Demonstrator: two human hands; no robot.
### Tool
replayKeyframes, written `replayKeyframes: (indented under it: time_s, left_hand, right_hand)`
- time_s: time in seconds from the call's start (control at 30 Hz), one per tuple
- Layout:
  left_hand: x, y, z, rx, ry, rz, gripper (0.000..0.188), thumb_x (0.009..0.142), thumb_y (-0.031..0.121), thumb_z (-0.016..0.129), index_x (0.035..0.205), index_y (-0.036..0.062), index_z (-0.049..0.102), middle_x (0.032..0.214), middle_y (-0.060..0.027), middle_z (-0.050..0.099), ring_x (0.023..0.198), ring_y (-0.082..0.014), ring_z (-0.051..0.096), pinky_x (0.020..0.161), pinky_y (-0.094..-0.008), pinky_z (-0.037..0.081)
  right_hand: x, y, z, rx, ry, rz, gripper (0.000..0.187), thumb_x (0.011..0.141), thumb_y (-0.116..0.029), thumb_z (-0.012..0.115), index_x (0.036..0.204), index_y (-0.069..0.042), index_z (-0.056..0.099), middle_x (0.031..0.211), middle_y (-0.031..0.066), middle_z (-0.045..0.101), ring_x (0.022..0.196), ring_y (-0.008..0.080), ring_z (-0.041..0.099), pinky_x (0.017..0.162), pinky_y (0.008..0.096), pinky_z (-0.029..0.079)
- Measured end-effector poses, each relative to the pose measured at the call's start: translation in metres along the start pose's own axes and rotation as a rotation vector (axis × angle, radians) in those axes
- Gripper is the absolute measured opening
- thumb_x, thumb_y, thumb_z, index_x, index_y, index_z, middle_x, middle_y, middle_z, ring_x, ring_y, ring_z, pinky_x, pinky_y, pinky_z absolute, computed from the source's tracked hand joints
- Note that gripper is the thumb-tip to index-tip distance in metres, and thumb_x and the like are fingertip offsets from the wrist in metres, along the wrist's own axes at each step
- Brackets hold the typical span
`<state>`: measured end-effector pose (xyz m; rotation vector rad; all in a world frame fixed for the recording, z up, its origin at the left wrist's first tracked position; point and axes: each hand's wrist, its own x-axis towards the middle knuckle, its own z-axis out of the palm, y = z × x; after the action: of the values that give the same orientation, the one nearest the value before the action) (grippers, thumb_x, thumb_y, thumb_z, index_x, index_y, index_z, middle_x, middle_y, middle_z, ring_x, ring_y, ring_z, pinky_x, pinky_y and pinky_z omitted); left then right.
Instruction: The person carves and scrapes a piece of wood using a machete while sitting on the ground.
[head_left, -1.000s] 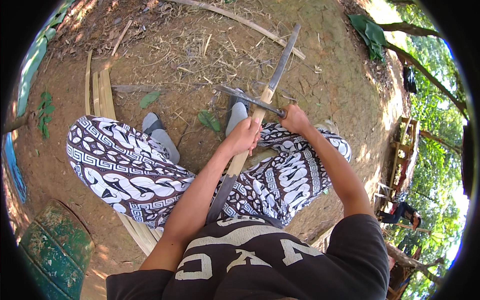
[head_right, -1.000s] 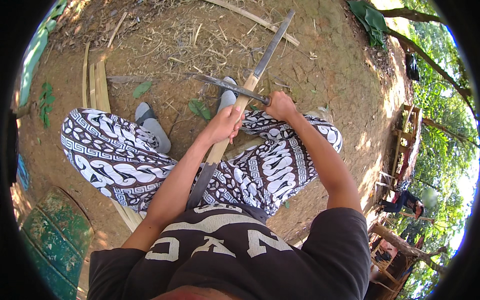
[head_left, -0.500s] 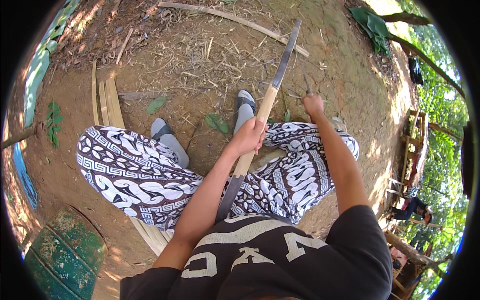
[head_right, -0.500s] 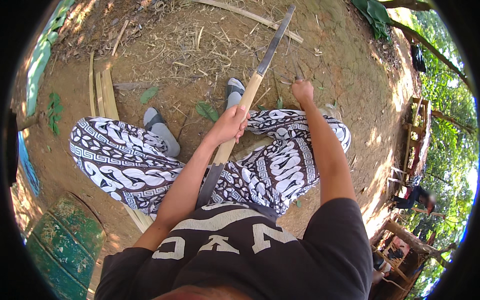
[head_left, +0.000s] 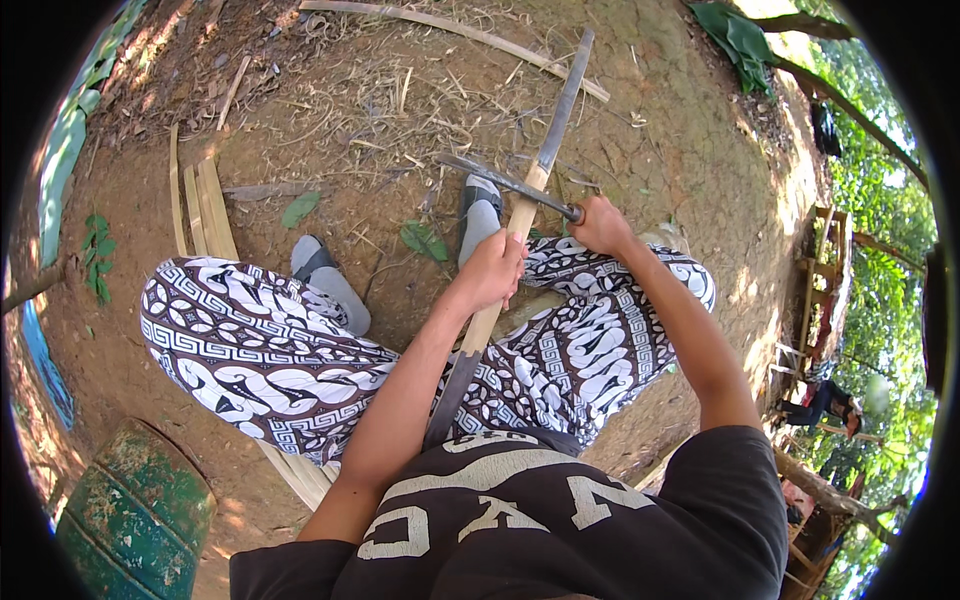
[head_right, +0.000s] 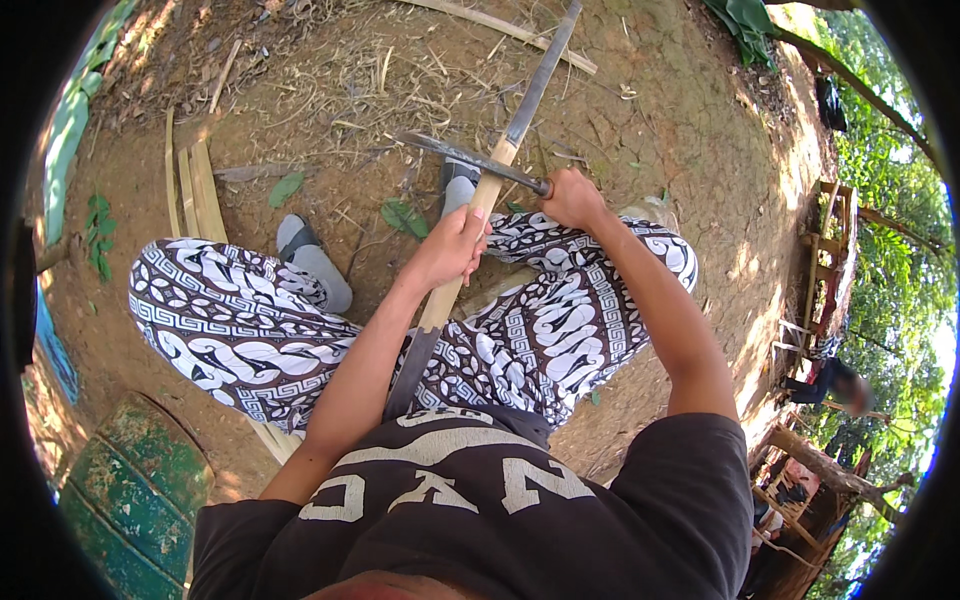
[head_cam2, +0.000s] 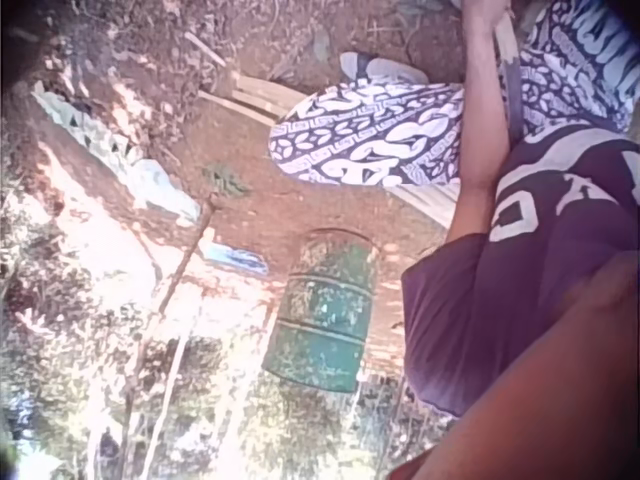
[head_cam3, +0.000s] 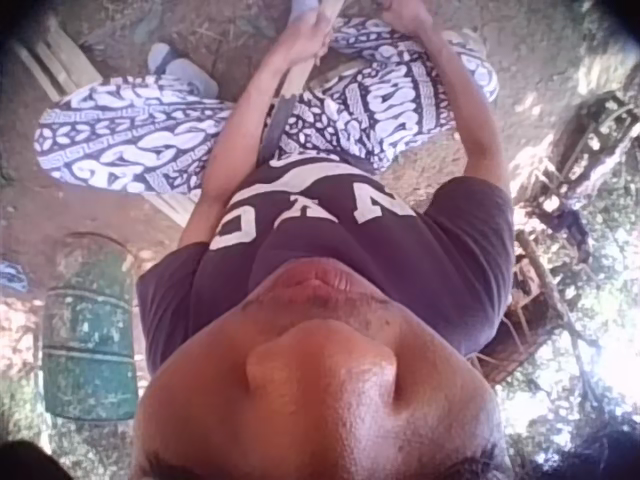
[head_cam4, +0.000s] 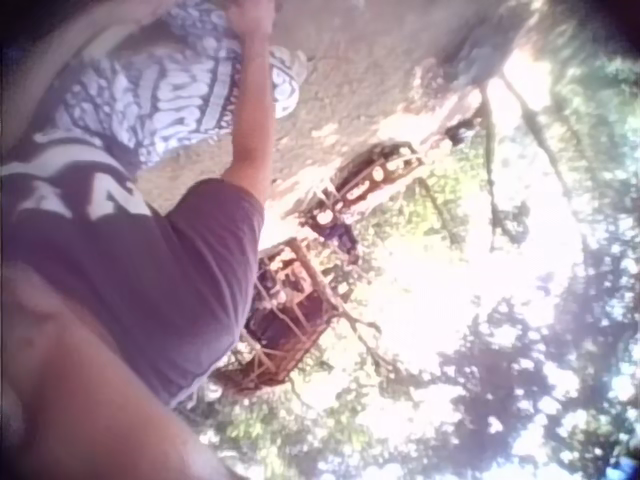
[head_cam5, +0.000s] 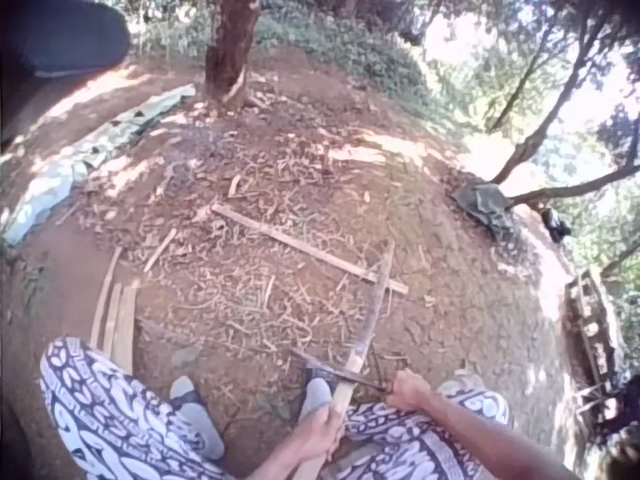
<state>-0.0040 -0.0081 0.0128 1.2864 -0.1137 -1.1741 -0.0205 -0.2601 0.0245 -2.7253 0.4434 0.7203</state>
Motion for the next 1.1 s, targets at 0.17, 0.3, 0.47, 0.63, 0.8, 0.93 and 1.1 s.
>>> replayKeyframes:
  time_s: [0.17,0.3,0.47,0.63,0.8,0.93,1.1]
  left_hand:
    - [0.002,-0.015,-0.002,0.052,0.045,0.008,0.041,0.108,0.040,0.031,0.102,0.0028,0.048,0.066,0.0021,0.043,0.045,-0.0085,0.042,0.040,-0.0279,0.043]
    - [0.013,-0.024,-0.008,0.130,0.083,0.014,0.043,0.108,0.041,0.032,0.100,0.0023,0.049,0.066,0.0023,0.043,0.045,-0.0090,0.043,0.040,-0.0286,0.043]
    - [0.015,-0.018,-0.007,0.070,0.046,0.043,0.042,0.108,0.040,0.031,0.100,0.0027,0.049,0.066,0.0019,0.043,0.045,-0.0084,0.042,0.039,-0.0287,0.042]
    - [0.012,-0.013,-0.005,-0.008,-0.040,0.083,0.041,0.109,0.040,0.030,0.101,0.0031,0.048,0.065,0.0024,0.041,0.045,-0.0076,0.041,0.039,-0.0276,0.041]
    - [0.005,-0.010,-0.006,-0.030,-0.034,0.082,0.042,0.109,0.040,0.030,0.101,0.0026,0.048,0.065,0.0025,0.041,0.045,-0.0075,0.041,0.038,-0.0273,0.041]
    - [0.006,-0.013,0.004,0.008,-0.044,0.068,0.044,0.108,0.042,0.032,0.101,0.0027,0.048,0.065,0.0031,0.041,0.045,-0.0071,0.041,0.040,-0.0266,0.042]
    - [0.005,-0.006,-0.022,-0.083,-0.080,0.068,0.044,0.108,0.042,0.031,0.102,0.0013,0.047,0.066,0.0017,0.042,0.047,-0.0081,0.043,0.042,-0.0269,0.044]
  right_hand:
    - [0.026,0.019,0.027,0.035,-0.001,-0.089,0.022,0.075,-0.021,0.063,0.077,0.001,0.066,0.080,0.0288,0.065,0.078,0.0457,0.065,0.073,0.0513,0.052]
    - [0.050,0.026,0.038,-0.047,0.017,-0.038,0.023,0.074,-0.021,0.061,0.082,-0.002,0.071,0.086,0.0269,0.069,0.087,0.0445,0.067,0.083,0.0501,0.054]
    - [0.043,0.023,0.022,-0.061,0.154,0.055,0.026,0.075,-0.024,0.060,0.083,-0.002,0.071,0.088,0.0272,0.069,0.088,0.0444,0.067,0.085,0.0500,0.054]
    - [0.003,0.000,0.007,-0.026,0.173,0.043,0.026,0.076,-0.024,0.058,0.081,-0.002,0.071,0.087,0.0271,0.069,0.087,0.0454,0.067,0.084,0.0514,0.054]
    - [0.009,0.000,0.004,-0.101,0.110,-0.044,0.027,0.077,-0.023,0.059,0.083,-0.001,0.072,0.086,0.0264,0.069,0.088,0.0441,0.068,0.085,0.0508,0.055]
    - [0.080,0.075,0.023,-0.003,0.307,0.265,0.037,0.085,-0.028,0.054,0.091,0.002,0.073,0.096,0.0310,0.068,0.098,0.0464,0.066,0.093,0.0507,0.052]
    - [0.102,0.051,0.051,0.223,0.317,0.230,0.046,0.091,-0.034,0.047,0.092,0.007,0.070,0.100,0.0387,0.063,0.100,0.0526,0.062,0.093,0.0528,0.050]
